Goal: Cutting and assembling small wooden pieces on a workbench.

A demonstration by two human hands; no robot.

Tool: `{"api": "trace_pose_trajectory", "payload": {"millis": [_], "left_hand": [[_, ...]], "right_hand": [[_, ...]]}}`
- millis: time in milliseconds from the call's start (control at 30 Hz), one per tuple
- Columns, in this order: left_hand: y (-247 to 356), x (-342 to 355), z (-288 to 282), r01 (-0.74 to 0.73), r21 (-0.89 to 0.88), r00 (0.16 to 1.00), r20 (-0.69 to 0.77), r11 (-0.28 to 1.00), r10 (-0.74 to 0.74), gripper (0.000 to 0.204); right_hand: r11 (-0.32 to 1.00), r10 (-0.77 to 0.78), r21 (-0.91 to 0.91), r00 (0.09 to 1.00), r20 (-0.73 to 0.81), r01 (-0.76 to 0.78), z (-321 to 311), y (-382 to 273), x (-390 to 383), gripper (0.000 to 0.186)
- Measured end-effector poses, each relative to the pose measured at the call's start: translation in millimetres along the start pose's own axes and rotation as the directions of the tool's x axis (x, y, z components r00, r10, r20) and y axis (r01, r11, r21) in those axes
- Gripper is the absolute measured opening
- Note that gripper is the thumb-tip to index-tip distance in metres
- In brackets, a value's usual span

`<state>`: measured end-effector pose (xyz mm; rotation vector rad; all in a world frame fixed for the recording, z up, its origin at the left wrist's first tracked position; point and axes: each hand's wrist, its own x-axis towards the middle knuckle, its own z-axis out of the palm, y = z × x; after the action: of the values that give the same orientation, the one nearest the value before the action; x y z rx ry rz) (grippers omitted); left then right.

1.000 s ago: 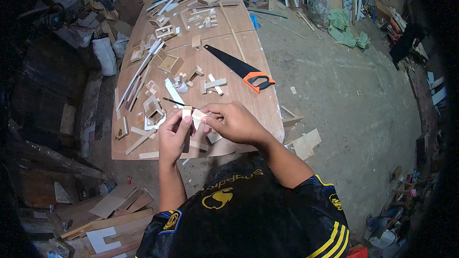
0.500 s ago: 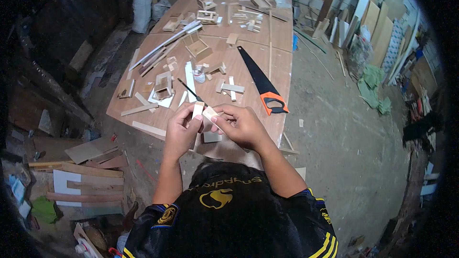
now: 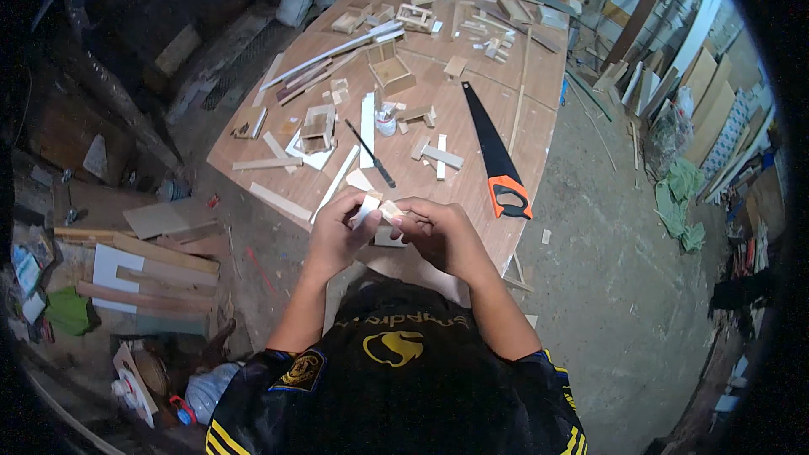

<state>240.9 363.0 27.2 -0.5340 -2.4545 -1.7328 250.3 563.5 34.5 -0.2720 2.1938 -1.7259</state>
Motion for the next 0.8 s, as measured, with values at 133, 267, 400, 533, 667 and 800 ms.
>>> {"api": "trace_pose_trajectory", "payload": {"millis": [133,267,400,533,667,800], "left_hand": [[-13.8,-13.9,11.1,0.222,-0.168,0.975,0.021,0.961,-0.221,0.015],[-40.3,-27.6,15.3,0.476,-0.137,0.877,0.142,0.868,-0.459,0.025],[-40.0,-36.7,9.1,0.432,-0.150,0.901,0.115,0.889,-0.419,0.025],[-53.0,-44.7,-0.3,0.320,-0.004,0.943,0.095,0.947,-0.318,0.028],[-59.2,-56.7,-12.6,0.358,-0.030,0.931,0.089,0.933,-0.354,0.023],[-73.1,-58.2,-39.8,0.449,-0.062,0.888,0.143,0.891,-0.438,0.027]], "right_hand": [[0.991,-0.126,-0.041,0.992,-0.018,0.126,5.7,13.8,-0.8,0.026],[0.994,0.028,-0.101,1.000,-0.003,-0.028,15.4,22.2,-0.7,0.026],[0.978,0.166,-0.134,0.985,0.047,-0.158,24.5,32.4,4.6,0.028],[0.986,0.040,-0.165,0.995,0.090,-0.025,38.6,55.0,13.6,0.026],[0.988,-0.034,-0.144,0.994,0.103,0.049,58.1,41.8,26.6,0.019],[0.993,-0.061,-0.086,0.981,0.186,0.078,72.5,40.7,48.0,0.020]]}}
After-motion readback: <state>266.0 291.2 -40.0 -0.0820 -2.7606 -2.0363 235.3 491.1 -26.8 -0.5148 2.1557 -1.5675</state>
